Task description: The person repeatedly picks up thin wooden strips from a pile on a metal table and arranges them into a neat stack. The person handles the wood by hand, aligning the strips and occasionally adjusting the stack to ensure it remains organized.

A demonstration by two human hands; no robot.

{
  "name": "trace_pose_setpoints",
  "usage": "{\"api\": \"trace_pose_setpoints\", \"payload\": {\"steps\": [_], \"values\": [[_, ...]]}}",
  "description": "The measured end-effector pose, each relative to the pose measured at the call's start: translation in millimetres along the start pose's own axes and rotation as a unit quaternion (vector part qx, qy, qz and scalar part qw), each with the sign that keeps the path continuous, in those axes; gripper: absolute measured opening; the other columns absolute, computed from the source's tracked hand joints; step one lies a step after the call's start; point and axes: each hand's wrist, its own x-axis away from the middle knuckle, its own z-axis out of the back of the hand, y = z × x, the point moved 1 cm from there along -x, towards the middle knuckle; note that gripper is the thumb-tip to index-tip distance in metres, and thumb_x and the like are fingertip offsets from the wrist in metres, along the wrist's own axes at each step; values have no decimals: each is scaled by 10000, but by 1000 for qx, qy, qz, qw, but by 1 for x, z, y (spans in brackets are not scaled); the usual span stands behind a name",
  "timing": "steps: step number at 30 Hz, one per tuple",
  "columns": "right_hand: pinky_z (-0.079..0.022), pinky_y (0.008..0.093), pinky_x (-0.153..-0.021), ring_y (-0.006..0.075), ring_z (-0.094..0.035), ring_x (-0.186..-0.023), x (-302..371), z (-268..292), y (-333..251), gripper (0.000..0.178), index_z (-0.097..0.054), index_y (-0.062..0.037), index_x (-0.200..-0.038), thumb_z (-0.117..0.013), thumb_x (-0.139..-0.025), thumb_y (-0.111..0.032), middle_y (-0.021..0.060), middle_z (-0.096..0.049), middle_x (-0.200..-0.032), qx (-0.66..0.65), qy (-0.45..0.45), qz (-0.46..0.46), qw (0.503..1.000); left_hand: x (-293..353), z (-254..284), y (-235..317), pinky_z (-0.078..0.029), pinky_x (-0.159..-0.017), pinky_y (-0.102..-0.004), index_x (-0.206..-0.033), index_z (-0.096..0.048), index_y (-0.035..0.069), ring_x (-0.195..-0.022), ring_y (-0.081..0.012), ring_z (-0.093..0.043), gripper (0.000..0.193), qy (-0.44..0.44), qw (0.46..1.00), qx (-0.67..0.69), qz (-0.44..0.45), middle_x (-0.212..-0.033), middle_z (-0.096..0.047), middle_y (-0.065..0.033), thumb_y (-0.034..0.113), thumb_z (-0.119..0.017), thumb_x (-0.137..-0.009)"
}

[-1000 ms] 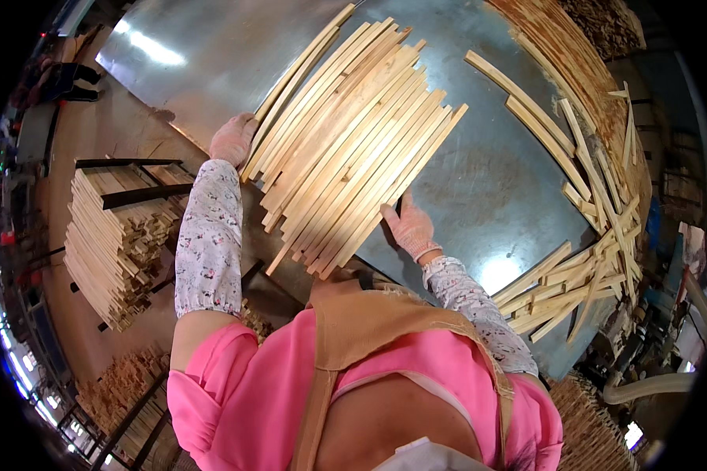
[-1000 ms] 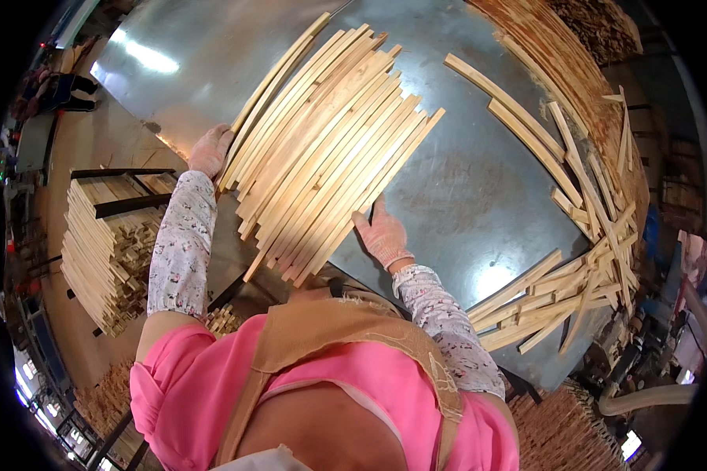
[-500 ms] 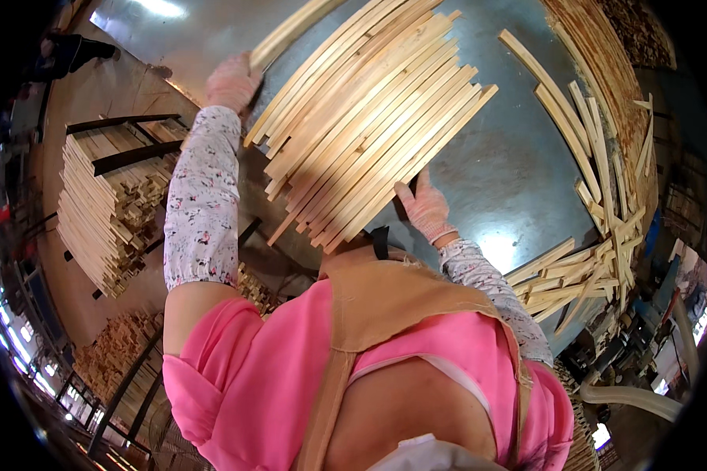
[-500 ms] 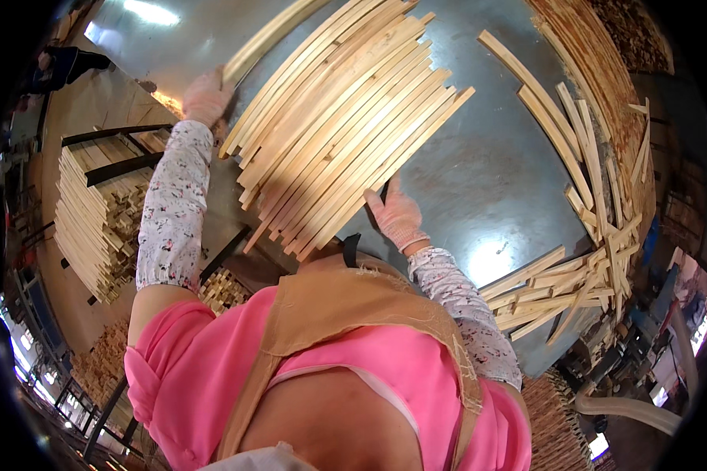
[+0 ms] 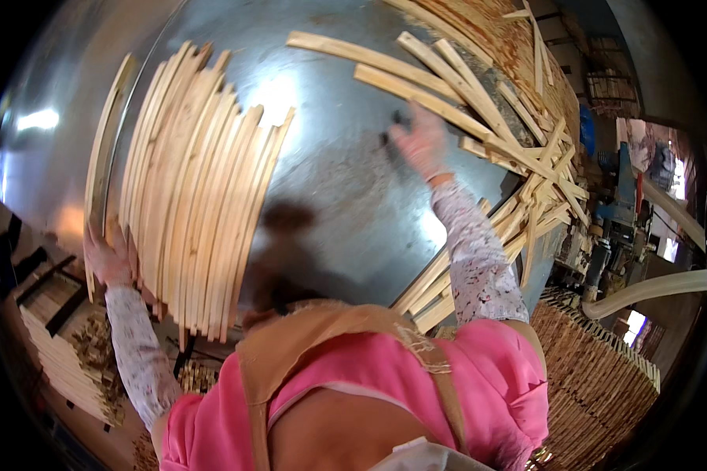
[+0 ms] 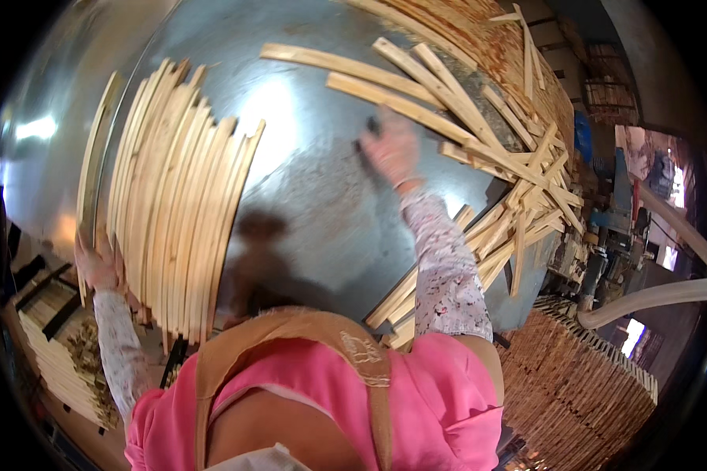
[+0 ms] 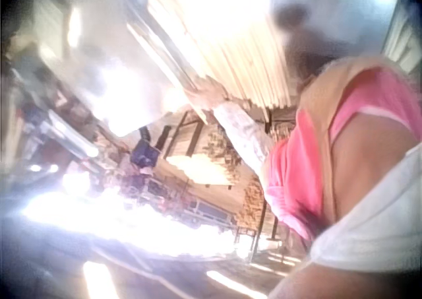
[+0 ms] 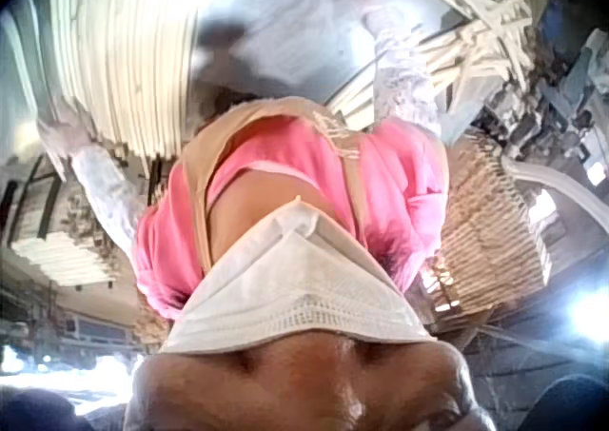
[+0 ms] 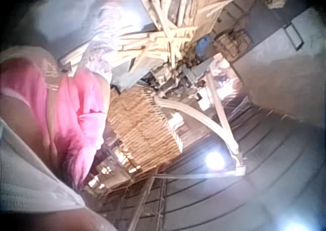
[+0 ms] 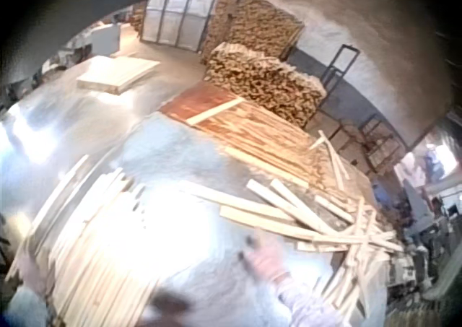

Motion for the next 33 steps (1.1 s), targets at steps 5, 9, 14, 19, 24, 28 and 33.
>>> {"api": "trace_pose_setpoints", "payload": {"steps": [5,9,14,19,24,28,33], "values": [[-486,513,-1145,476,-584,-1362,-49,55,238,1065,-409,-27,-1628,-785,-840,-638,294,-623,-1464,156,-111,-253,948,-30,-6,157,-445,-1169,-553,-1521,-555,-19,-1387,-484,-549,668,-39,979,95,-174,-1523,-565,-287,395,-702,-1018],[-422,524,-1215,440,-493,-1494,-25,65,316,1122,-353,-137,-1688,-786,-822,-705,253,-506,-1628,119,-240,-352,897,-125,-20,381,-397,-1230,-529,-1462,-604,-12,-1461,-453,-485,743,-217,930,181,-233,-1575,-517,-271,348,-835,-854],[-504,490,-1125,442,-595,-1351,6,77,291,974,-387,-143,-1668,-773,-867,-540,257,-603,-1480,110,-267,-243,926,-194,-99,575,-349,-1268,-516,-1562,-510,102,-1485,-417,-467,995,-162,882,104,-430,-1612,-492,-222,492,-906,-737],[-522,504,-1100,422,-629,-1287,73,105,265,810,-502,-101,-1567,-801,-852,-336,268,-659,-1346,97,-190,-295,931,-227,-129,638,-418,-1210,-497,-1571,-497,155,-1395,-383,-539,995,-288,854,75,-427,-1510,-565,-180,494,-874,-715],[-610,342,-792,218,-724,-913,105,175,252,599,-563,27,-1426,-795,-897,-131,112,-717,-1051,-176,113,-391,896,-226,-79,622,-483,-1145,-466,-1531,-544,158,-1307,-361,-595,940,-346,850,11,-398,-1317,-646,-174,488,-858,-709],[-592,320,-657,175,-683,-756,78,207,189,509,-551,0,-1415,-745,-964,-135,75,-662,-940,-534,180,-293,772,-247,-45,560,-617,-925,-442,-1533,-526,127,-1030,-294,-726,846,-499,812,224,-206,-1214,-699,-168,521,-820,-844],[-632,322,-666,220,-747,-850,97,116,47,517,-559,30,-1412,-763,-986,-181,160,-735,-1141,-778,57,-389,489,-176,-22,510,-604,-967,-637,-1451,-576,-24,-1024,-434,-746,792,-737,278,585,194,-1202,-727,-269,593,-681,-965]]}}
